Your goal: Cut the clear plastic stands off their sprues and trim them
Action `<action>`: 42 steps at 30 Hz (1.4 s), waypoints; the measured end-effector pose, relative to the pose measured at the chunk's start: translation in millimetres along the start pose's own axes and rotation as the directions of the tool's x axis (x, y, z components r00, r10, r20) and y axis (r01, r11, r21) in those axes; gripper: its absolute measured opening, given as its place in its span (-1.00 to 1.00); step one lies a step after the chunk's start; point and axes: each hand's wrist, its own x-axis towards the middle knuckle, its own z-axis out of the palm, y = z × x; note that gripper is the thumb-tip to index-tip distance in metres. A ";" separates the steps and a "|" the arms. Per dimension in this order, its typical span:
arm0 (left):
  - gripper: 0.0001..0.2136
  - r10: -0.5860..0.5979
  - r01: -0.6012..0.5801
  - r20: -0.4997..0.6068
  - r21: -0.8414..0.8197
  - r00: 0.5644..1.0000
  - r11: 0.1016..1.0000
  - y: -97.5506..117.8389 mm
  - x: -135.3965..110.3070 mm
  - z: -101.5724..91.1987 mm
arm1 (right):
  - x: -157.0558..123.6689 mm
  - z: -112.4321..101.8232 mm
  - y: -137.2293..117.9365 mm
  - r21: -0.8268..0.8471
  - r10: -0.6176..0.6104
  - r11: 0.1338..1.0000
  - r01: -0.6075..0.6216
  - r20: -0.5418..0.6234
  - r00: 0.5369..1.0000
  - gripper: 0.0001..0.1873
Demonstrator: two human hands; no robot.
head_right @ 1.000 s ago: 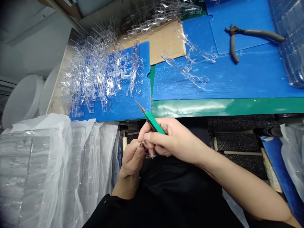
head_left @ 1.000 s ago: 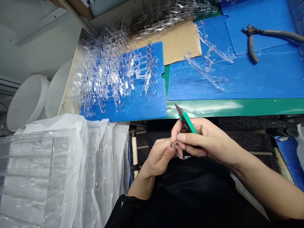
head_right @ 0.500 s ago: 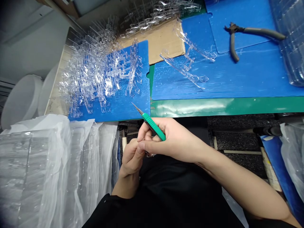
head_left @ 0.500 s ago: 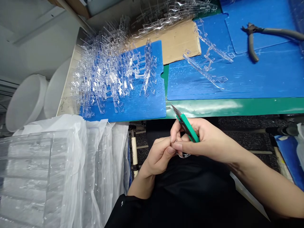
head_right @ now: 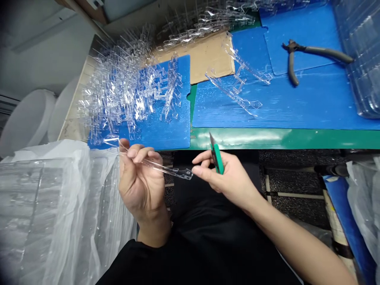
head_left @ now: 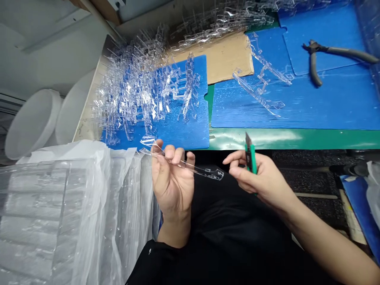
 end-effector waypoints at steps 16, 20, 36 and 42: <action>-0.33 0.629 -0.660 0.450 0.738 0.635 0.139 1.9 -3.7 -17.7 | -12.3 8.0 -0.9 -0.240 -0.229 0.952 0.190 -0.149 0.962 -0.83; -0.68 -0.010 -0.801 0.802 0.597 0.598 -0.045 8.4 -11.2 -14.0 | -15.9 1.1 -18.0 -0.615 -0.504 0.611 0.499 0.184 0.844 -0.89; -0.73 0.157 -0.708 0.710 0.604 0.687 0.366 -14.6 -6.0 -23.1 | -52.6 0.8 -23.7 -0.878 -0.468 0.183 0.442 0.318 0.825 -0.87; -0.73 0.174 -0.722 0.719 0.586 0.673 0.368 -15.9 -6.2 -20.7 | -58.1 1.9 -23.2 -0.882 -0.395 0.199 0.427 0.327 0.859 -0.88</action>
